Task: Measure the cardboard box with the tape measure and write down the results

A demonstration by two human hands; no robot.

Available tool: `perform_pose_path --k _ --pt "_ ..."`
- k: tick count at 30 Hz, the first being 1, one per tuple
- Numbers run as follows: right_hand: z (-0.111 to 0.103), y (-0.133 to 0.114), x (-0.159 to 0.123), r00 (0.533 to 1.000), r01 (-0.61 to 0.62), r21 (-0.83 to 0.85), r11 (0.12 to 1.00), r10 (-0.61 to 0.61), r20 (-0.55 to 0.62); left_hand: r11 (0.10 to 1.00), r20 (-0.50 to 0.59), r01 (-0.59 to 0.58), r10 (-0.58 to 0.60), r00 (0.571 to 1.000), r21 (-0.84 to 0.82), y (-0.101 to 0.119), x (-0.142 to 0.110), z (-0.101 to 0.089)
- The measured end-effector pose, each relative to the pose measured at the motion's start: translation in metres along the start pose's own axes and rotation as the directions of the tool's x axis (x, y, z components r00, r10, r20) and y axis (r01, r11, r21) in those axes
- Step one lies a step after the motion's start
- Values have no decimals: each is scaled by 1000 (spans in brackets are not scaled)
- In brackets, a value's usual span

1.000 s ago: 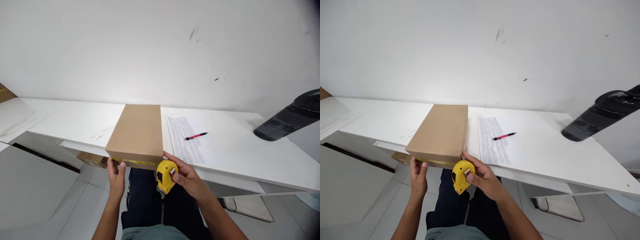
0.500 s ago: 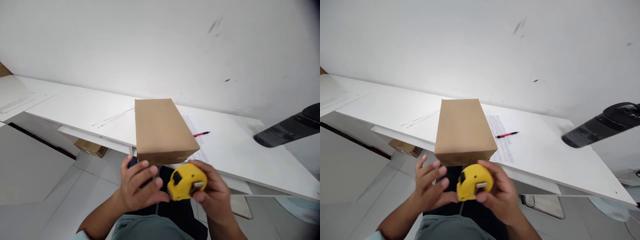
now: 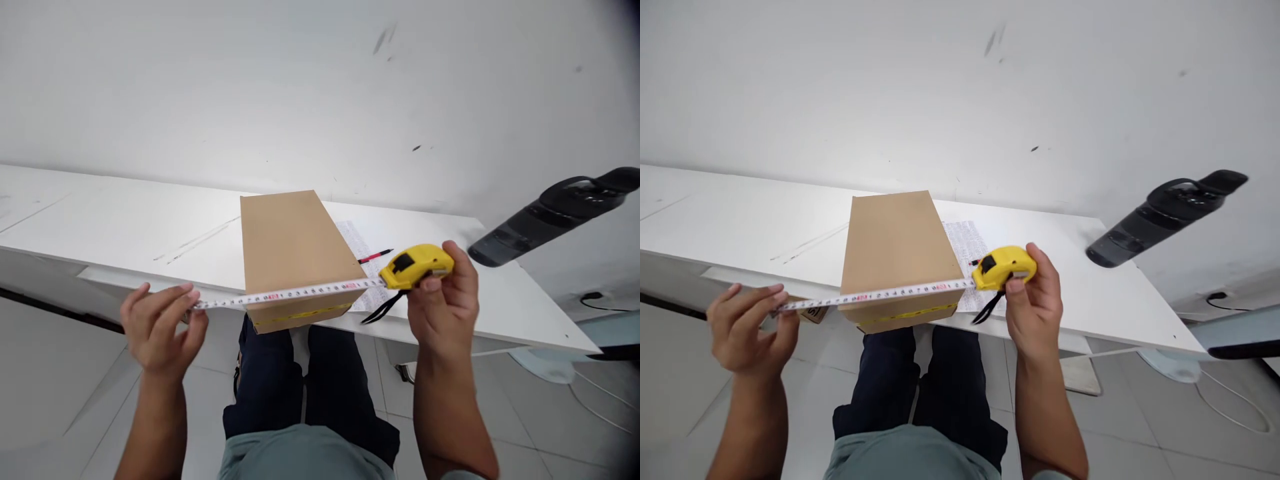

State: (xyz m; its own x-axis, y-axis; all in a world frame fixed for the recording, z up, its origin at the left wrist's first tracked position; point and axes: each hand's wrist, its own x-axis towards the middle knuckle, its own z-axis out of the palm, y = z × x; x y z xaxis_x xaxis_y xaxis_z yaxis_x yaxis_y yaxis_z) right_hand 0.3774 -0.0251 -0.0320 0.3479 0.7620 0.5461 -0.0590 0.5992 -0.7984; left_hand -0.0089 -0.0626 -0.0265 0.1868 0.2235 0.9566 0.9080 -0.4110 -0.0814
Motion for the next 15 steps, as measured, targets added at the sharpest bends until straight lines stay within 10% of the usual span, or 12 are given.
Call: perform_pose_path --k 15 --pt "3 36 26 973 -18 -116 993 44 225 946 311 -38 143 940 -321 23 22 30"
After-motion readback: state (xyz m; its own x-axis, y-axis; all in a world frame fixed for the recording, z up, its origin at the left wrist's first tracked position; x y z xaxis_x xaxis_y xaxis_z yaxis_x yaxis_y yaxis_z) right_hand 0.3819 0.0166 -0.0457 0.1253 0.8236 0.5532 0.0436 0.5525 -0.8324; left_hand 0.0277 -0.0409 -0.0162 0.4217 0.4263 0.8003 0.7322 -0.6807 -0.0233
